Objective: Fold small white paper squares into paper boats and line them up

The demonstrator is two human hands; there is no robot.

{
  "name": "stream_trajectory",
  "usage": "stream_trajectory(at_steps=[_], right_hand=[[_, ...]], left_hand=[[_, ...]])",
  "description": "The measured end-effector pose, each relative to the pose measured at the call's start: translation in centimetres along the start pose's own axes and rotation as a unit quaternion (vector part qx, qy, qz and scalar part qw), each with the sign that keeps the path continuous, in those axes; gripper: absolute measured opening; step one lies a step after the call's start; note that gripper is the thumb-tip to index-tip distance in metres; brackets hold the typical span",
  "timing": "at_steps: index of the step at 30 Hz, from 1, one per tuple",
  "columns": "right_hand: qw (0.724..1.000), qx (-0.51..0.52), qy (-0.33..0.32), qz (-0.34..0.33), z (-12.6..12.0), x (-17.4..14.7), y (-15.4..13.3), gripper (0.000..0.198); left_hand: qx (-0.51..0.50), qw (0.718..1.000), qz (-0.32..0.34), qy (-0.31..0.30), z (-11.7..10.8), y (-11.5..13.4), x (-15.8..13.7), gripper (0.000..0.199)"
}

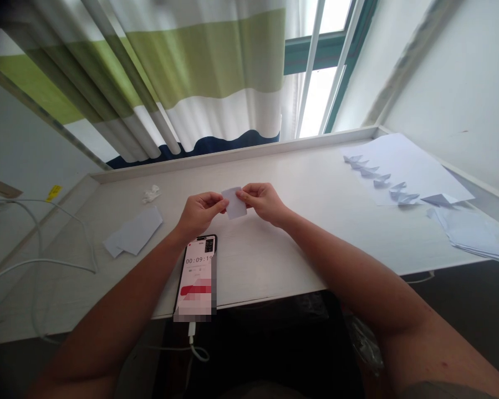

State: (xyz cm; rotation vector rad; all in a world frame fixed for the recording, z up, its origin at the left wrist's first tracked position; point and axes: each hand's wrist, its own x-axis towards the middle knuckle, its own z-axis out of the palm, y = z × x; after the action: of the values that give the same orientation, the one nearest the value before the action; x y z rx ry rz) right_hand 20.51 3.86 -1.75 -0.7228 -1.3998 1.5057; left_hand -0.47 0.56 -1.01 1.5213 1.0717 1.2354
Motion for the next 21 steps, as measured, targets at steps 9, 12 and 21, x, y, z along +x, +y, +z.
stream_trajectory(at_steps=[9,12,21], right_hand=[[0.996,-0.049,0.051,-0.059,0.24,0.1,0.15,0.063],[0.99,-0.072,0.084,-0.084,0.32,0.1,0.15,0.064],[0.995,-0.058,0.062,-0.058,0.48,0.12,0.32,0.067]], left_hand=[[0.012,1.0,-0.002,-0.027,0.12,0.27,-0.19,0.037],[0.006,0.999,0.001,-0.034,0.33,0.25,-0.21,0.037],[0.015,1.0,0.022,0.01,-0.09,0.12,0.0,0.03]])
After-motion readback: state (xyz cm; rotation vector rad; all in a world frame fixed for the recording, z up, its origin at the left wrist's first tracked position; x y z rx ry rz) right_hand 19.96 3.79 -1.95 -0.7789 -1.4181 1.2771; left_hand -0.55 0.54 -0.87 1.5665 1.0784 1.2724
